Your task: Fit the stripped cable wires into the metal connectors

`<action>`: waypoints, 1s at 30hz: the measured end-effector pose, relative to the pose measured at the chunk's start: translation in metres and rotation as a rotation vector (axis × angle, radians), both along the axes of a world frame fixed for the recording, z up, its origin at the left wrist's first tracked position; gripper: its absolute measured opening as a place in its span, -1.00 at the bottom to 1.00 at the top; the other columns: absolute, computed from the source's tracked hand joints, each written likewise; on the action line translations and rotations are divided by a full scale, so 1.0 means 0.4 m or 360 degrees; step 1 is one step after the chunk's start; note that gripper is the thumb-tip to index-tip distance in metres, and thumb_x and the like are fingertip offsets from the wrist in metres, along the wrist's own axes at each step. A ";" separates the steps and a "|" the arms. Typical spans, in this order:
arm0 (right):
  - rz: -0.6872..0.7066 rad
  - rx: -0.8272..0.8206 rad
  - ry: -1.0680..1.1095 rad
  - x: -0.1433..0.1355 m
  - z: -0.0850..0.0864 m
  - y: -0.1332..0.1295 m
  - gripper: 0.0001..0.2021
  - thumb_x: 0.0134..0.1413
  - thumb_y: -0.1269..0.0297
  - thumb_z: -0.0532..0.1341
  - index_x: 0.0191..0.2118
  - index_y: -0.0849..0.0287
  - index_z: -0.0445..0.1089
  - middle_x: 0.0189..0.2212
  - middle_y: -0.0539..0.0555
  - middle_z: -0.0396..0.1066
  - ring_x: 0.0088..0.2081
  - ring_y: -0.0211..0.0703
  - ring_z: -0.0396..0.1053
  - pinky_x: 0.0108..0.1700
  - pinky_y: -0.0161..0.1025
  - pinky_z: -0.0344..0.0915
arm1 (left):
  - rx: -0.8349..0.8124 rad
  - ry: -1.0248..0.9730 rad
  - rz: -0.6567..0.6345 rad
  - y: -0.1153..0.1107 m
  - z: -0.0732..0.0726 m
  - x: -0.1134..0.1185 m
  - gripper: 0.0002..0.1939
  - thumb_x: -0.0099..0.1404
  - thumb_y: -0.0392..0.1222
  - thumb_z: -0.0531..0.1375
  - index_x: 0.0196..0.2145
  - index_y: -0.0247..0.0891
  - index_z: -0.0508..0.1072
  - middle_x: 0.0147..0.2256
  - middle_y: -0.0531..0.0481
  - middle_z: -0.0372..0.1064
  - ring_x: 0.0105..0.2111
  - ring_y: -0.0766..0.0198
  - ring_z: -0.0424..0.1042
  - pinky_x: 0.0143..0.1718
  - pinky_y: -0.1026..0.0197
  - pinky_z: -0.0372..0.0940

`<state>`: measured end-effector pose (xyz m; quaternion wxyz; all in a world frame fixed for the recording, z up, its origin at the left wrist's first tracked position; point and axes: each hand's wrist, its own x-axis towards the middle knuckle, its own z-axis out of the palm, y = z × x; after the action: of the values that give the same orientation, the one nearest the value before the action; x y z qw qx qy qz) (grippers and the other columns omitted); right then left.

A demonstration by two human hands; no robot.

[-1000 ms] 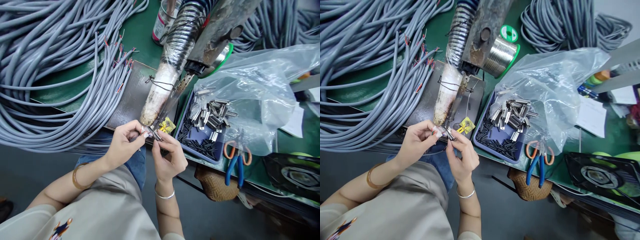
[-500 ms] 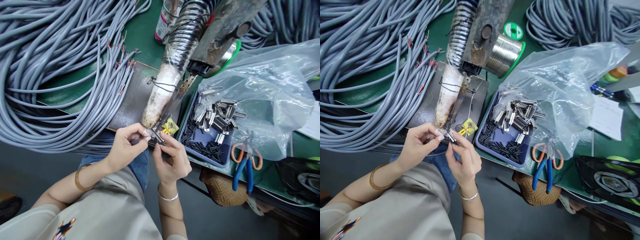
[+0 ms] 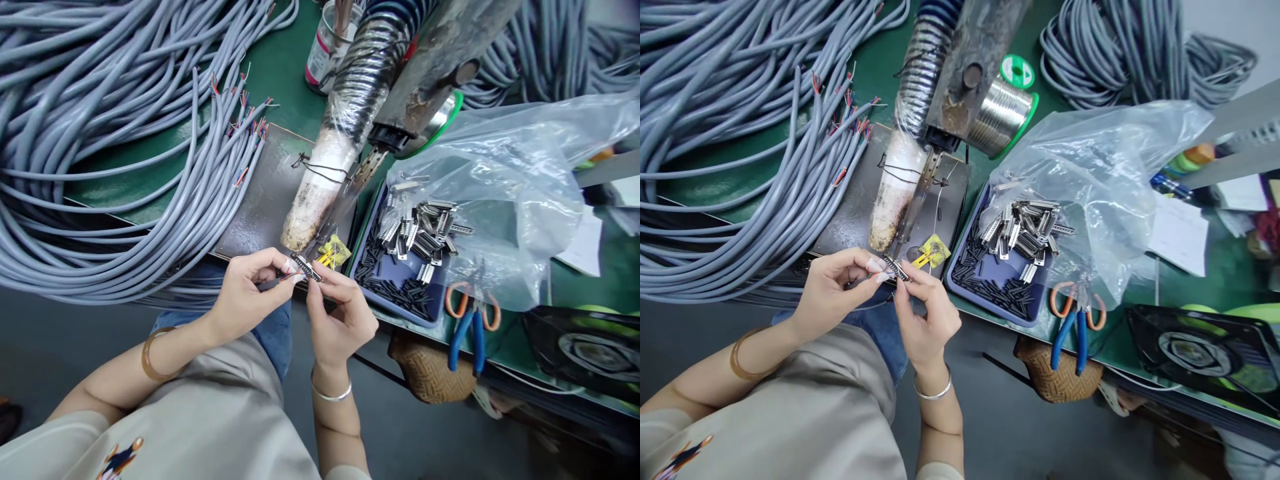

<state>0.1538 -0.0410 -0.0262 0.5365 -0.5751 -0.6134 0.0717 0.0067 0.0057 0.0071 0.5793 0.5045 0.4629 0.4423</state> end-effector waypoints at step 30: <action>-0.0025 0.0278 -0.0504 0.004 0.007 0.009 -0.81 0.12 0.50 0.42 -0.26 0.12 0.45 -0.11 0.12 0.66 -0.17 -0.18 0.66 -0.14 -0.31 0.60 | 0.0638 0.0264 0.0137 -0.006 -0.022 0.027 -0.86 0.18 -0.46 0.19 -0.42 -0.25 0.38 -0.51 0.14 0.39 -0.59 0.49 0.27 -0.54 0.46 0.20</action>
<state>0.1556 -0.0374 -0.0232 0.4818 -0.5352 -0.6895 -0.0775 0.0177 0.0032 -0.0016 0.4078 0.6240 0.4329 0.5068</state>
